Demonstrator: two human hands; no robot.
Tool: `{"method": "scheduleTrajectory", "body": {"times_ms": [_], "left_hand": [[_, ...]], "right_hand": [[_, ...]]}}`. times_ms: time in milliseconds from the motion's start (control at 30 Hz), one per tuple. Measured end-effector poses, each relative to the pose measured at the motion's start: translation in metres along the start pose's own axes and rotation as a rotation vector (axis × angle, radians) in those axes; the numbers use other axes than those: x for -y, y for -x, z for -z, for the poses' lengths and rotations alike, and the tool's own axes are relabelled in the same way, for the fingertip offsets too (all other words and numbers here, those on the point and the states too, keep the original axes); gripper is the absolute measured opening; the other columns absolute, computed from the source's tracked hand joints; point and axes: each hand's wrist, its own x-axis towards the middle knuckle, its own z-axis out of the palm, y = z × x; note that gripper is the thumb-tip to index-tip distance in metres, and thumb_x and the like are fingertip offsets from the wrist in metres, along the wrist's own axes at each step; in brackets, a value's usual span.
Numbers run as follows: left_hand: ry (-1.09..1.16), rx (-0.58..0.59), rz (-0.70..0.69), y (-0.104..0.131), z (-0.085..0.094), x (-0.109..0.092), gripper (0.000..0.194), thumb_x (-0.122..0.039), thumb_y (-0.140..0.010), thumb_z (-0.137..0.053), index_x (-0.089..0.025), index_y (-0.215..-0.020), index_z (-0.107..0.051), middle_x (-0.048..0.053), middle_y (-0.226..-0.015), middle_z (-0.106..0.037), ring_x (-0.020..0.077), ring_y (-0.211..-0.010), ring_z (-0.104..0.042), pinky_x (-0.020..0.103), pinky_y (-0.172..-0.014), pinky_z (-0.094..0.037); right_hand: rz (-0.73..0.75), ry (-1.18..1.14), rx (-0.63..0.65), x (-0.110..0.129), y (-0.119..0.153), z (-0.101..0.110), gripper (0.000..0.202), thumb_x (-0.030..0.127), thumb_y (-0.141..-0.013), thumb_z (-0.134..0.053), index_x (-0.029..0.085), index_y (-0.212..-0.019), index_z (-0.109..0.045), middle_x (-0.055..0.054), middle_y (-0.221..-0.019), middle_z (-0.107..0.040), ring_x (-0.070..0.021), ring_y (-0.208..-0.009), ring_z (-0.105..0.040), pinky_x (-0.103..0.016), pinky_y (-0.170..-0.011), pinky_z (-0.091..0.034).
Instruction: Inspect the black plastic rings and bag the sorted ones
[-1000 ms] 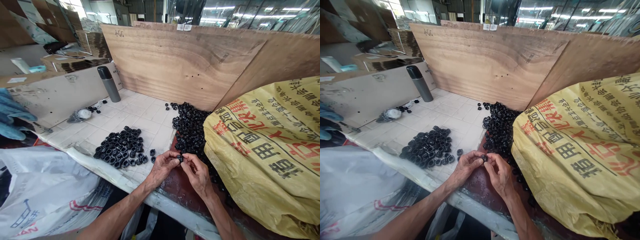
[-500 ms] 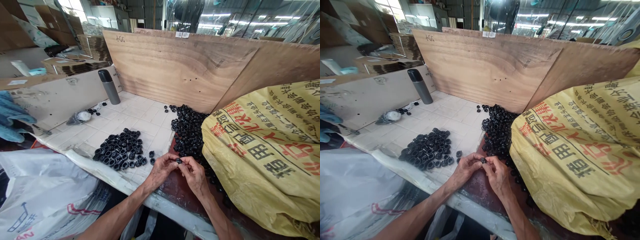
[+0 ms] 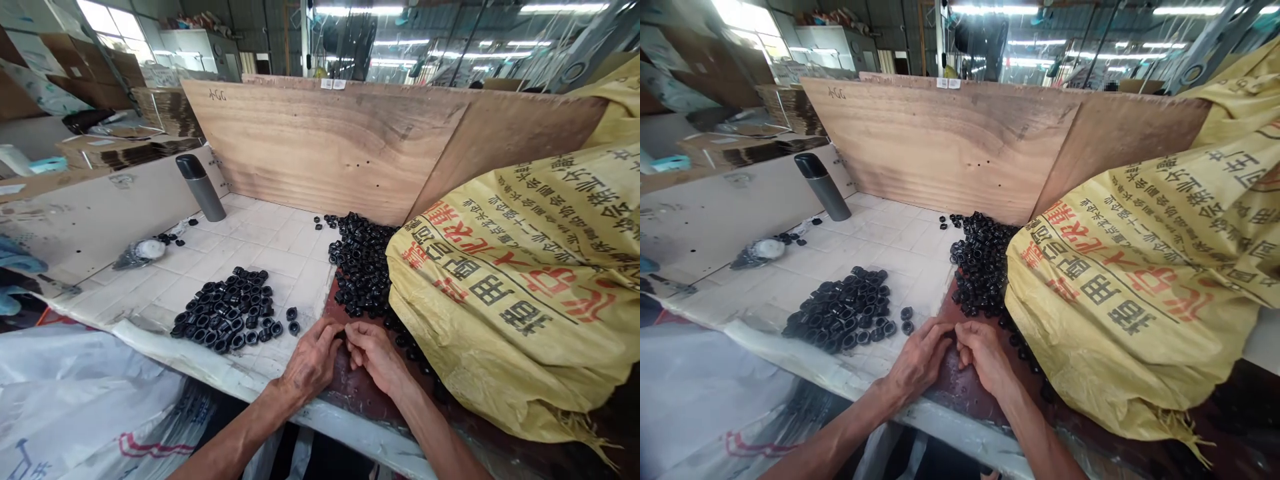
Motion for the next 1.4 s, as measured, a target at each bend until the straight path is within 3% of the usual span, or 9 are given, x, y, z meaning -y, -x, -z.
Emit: {"method": "scheduleTrajectory", "body": {"times_ms": [200,267,400,533,633,800,933,1067,1400], "left_hand": [[-0.622,0.049,0.111,0.009,0.042,0.028,0.022,-0.004,-0.081,-0.051,-0.018,-0.086,-0.065,0.013,-0.093,-0.062,0.0306,-0.089,-0.055,0.047,-0.081,-0.051],[-0.696,0.002,0.12,0.004,0.047,0.035,0.024,0.0,-0.076,-0.051,-0.018,-0.082,-0.066,0.015,-0.099,-0.063,0.032,-0.092,-0.055,0.047,-0.081,-0.05],[-0.501,-0.073,0.096,-0.02,0.021,0.024,0.026,-0.005,-0.085,-0.049,-0.019,-0.097,-0.067,0.012,-0.099,-0.063,0.0278,-0.091,-0.056,0.044,-0.082,-0.051],[-0.185,-0.03,0.027,-0.047,-0.021,0.011,0.032,-0.011,-0.088,-0.049,-0.021,-0.115,-0.063,0.009,-0.102,-0.062,0.0223,-0.095,-0.059,0.035,-0.082,-0.053],[-0.134,0.04,0.064,-0.055,-0.031,0.013,0.025,-0.009,-0.088,-0.048,-0.019,-0.102,-0.067,0.008,-0.096,-0.065,0.0218,-0.091,-0.062,0.034,-0.08,-0.053],[-0.051,0.029,0.251,-0.043,-0.013,0.02,0.014,-0.018,-0.088,-0.056,-0.018,-0.083,-0.07,0.005,-0.078,-0.068,0.0189,-0.072,-0.063,0.031,-0.072,-0.05],[-0.035,-0.003,0.247,-0.025,-0.001,0.019,0.021,-0.022,-0.093,-0.051,-0.019,-0.101,-0.07,0.007,-0.091,-0.067,0.0204,-0.084,-0.066,0.033,-0.081,-0.052],[-0.033,-0.035,0.18,-0.011,-0.005,0.018,0.04,-0.014,-0.082,-0.057,-0.019,-0.122,-0.06,0.009,-0.11,-0.062,0.0234,-0.102,-0.062,0.036,-0.09,-0.053],[-0.099,-0.051,0.188,-0.022,-0.015,0.019,0.02,-0.021,-0.084,-0.064,-0.02,-0.103,-0.062,0.007,-0.099,-0.064,0.024,-0.095,-0.063,0.037,-0.085,-0.054]], "right_hand": [[0.413,0.766,-0.509,0.002,-0.004,0.02,0.023,0.041,-0.082,-0.064,0.021,-0.073,-0.058,0.001,-0.062,-0.057,-0.0158,-0.056,-0.054,-0.027,-0.056,-0.044],[0.547,0.909,-0.556,0.0,-0.007,0.024,0.01,0.03,-0.084,-0.059,0.02,-0.08,-0.061,-0.003,-0.072,-0.061,-0.0188,-0.066,-0.059,-0.03,-0.064,-0.048],[0.711,1.137,-0.446,-0.005,-0.012,0.02,0.027,0.014,-0.086,-0.051,0.019,-0.11,-0.064,-0.011,-0.098,-0.06,-0.023,-0.085,-0.063,-0.033,-0.075,-0.052],[0.671,1.281,-0.408,-0.009,-0.015,0.018,0.019,0.015,-0.091,-0.048,0.018,-0.102,-0.063,-0.011,-0.1,-0.058,-0.0222,-0.081,-0.063,-0.031,-0.066,-0.05],[0.668,1.284,-0.416,-0.01,-0.017,0.02,0.014,0.012,-0.09,-0.047,0.019,-0.092,-0.059,-0.009,-0.095,-0.059,-0.0212,-0.081,-0.062,-0.029,-0.068,-0.049],[0.65,1.211,-0.4,-0.008,-0.017,0.021,0.009,0.012,-0.087,-0.053,0.02,-0.086,-0.057,-0.007,-0.089,-0.062,-0.0211,-0.081,-0.061,-0.03,-0.073,-0.047],[0.652,1.167,-0.379,-0.006,-0.017,0.022,0.009,0.014,-0.085,-0.055,0.021,-0.08,-0.056,-0.006,-0.083,-0.061,-0.02,-0.077,-0.059,-0.031,-0.073,-0.046],[0.671,1.166,-0.373,-0.005,-0.015,0.025,0.011,0.018,-0.083,-0.058,0.022,-0.074,-0.053,-0.004,-0.076,-0.059,-0.0189,-0.069,-0.056,-0.03,-0.067,-0.044],[0.476,0.673,-0.274,-0.001,-0.015,0.019,0.016,0.036,-0.086,-0.064,0.021,-0.086,-0.062,-0.003,-0.085,-0.07,-0.0172,-0.071,-0.064,-0.028,-0.068,-0.051]]}}
